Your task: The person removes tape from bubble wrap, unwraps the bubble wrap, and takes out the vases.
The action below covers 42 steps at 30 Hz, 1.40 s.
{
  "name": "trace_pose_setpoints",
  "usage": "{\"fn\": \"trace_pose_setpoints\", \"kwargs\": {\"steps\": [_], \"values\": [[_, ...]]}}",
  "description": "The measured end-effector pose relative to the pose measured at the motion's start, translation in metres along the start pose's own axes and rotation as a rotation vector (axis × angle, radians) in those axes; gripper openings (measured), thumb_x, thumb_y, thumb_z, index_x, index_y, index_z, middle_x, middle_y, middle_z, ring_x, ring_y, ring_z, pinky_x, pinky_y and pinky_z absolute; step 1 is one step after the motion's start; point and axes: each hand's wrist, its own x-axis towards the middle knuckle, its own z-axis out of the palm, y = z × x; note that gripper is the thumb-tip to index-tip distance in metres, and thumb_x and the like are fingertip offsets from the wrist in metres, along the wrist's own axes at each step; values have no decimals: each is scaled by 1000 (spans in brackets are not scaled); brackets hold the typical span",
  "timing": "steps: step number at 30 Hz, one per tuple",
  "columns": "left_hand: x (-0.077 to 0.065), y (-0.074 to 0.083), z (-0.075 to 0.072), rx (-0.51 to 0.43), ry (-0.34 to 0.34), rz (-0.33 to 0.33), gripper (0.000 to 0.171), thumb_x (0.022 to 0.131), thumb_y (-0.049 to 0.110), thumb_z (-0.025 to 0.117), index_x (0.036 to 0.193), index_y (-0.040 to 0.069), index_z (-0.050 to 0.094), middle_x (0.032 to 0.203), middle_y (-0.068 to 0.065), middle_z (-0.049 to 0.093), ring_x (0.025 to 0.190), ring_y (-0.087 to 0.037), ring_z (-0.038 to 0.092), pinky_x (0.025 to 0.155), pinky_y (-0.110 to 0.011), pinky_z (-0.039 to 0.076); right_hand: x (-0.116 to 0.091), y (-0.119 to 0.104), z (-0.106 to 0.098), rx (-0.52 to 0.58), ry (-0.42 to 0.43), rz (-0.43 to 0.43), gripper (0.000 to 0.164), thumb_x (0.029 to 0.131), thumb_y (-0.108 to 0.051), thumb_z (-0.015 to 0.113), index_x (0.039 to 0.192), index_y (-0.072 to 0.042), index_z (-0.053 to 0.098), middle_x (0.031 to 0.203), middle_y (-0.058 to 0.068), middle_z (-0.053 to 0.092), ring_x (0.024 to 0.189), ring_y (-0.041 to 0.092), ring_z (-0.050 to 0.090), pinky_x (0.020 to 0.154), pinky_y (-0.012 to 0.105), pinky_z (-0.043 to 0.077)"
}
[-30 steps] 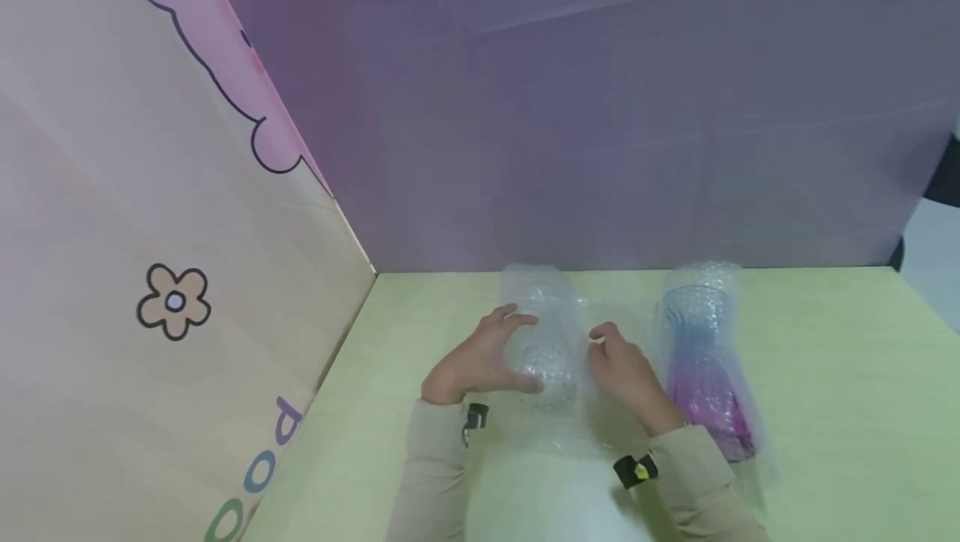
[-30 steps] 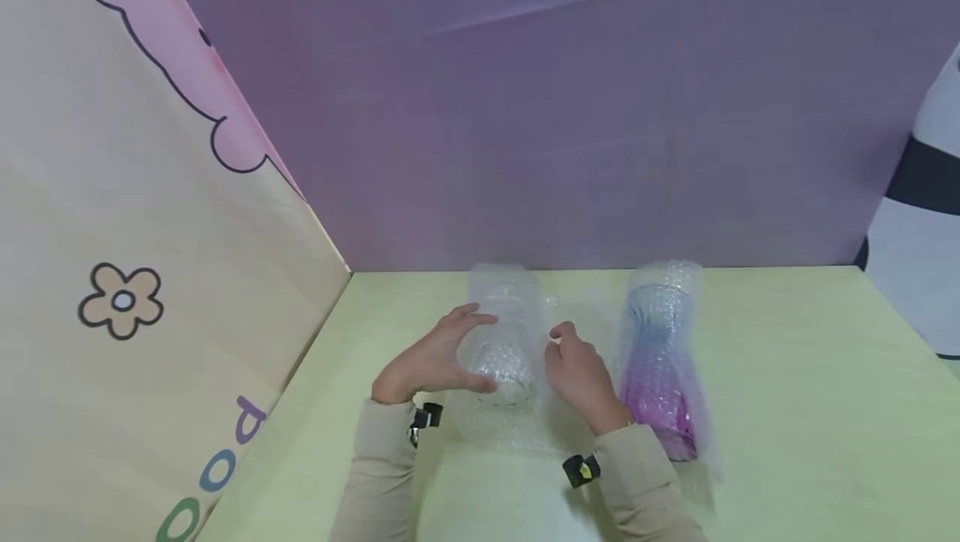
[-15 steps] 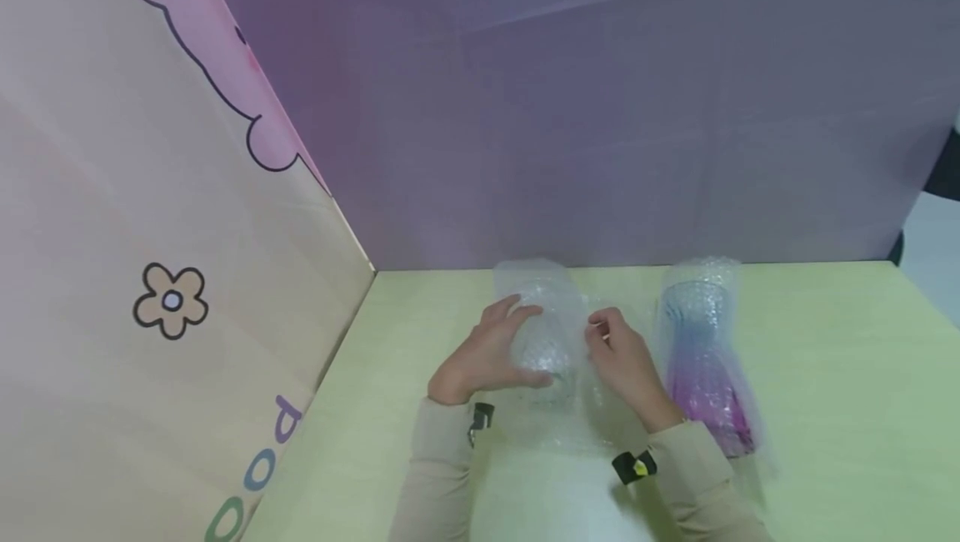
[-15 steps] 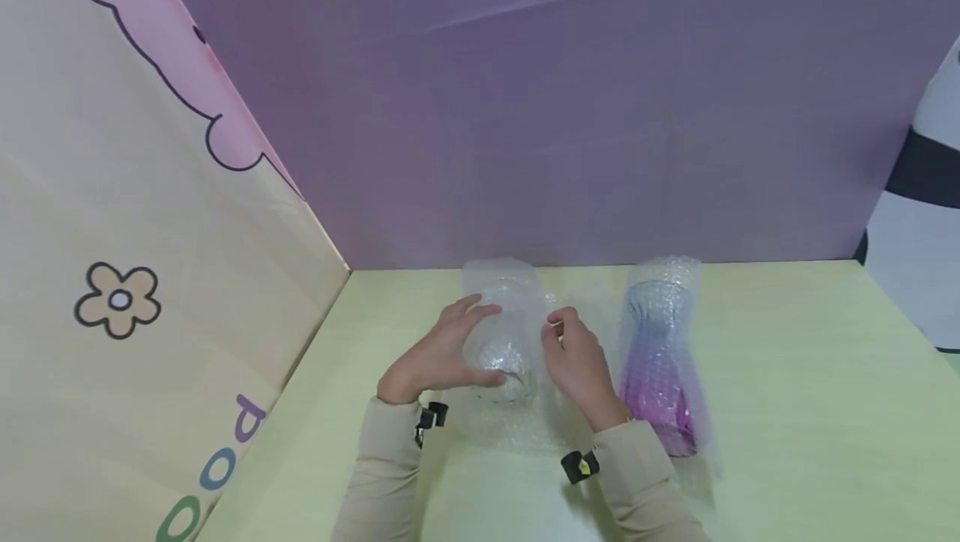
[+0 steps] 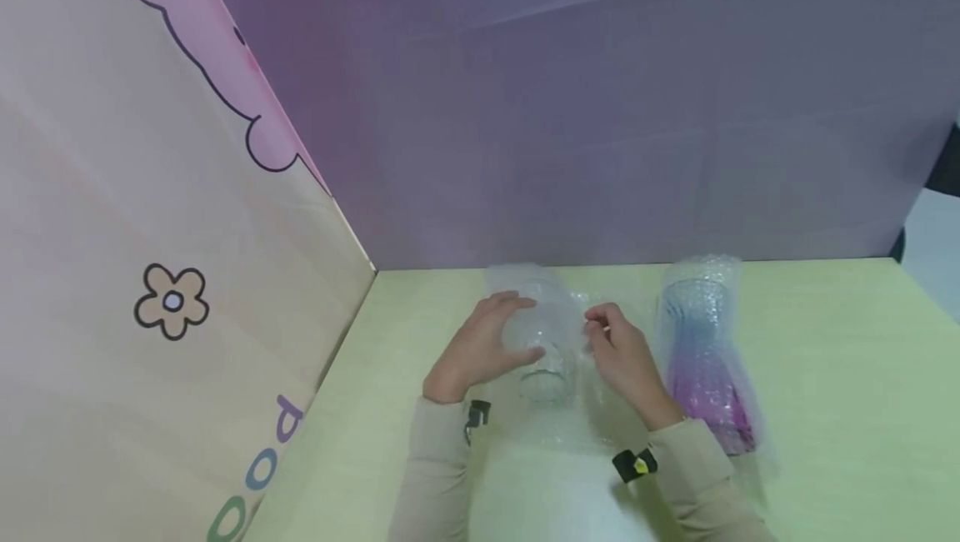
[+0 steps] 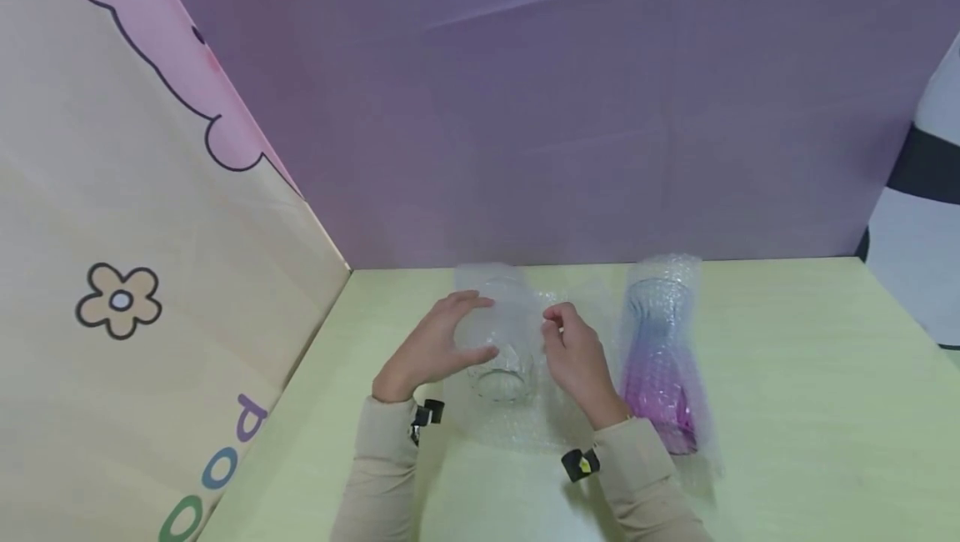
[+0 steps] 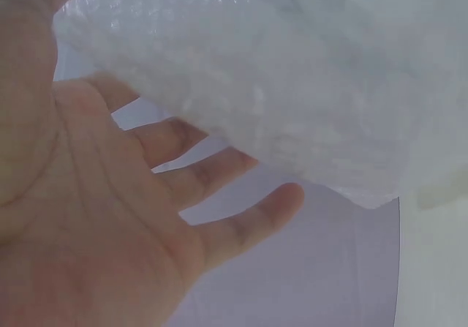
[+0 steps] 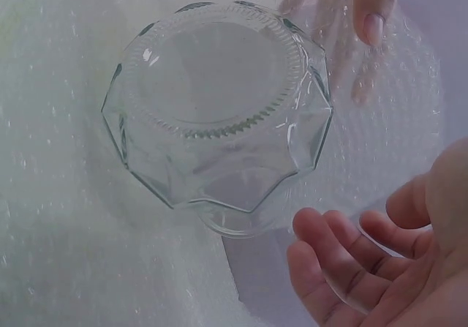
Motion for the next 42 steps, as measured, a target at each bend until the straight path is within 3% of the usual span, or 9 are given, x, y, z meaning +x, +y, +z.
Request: {"fn": "trace_pose_setpoints", "kwargs": {"steps": [11,20,27,37,42], "values": [[0,-8,-3,-16,112,19,55,93,39,73,141,14,59,148,-6,58,142,-25,50,121,-45,40,0,-1,-1,4,-47,22,24,106,-13,48,125,0,55,113,20,67,88,26,72,71,29,54],[0,-9,-5,-25,204,-11,50,96,38,71,139,14,61,143,-4,62,137,-23,55,117,-43,45,0,1,1,-26,-70,25,28,104,-17,52,125,0,57,113,19,68,86,23,71,67,28,54],[0,-13,-6,-32,311,9,45,95,33,72,135,13,63,135,-6,65,122,-25,63,104,-42,54,-2,-1,1,-33,-97,34,28,104,-19,53,125,0,58,115,19,69,85,22,70,69,29,55],[-3,-16,-13,-60,413,-9,41,95,27,72,133,14,63,133,-5,65,116,-25,64,96,-42,56,-1,2,3,-57,-111,14,27,103,-20,55,123,-1,59,112,17,71,78,16,66,69,30,53],[-4,-19,-15,-63,448,-25,41,95,27,72,134,16,62,134,-3,65,116,-23,65,97,-43,56,-2,3,4,-83,-115,2,27,103,-21,55,122,-2,59,114,16,71,82,18,66,73,34,54]]}}
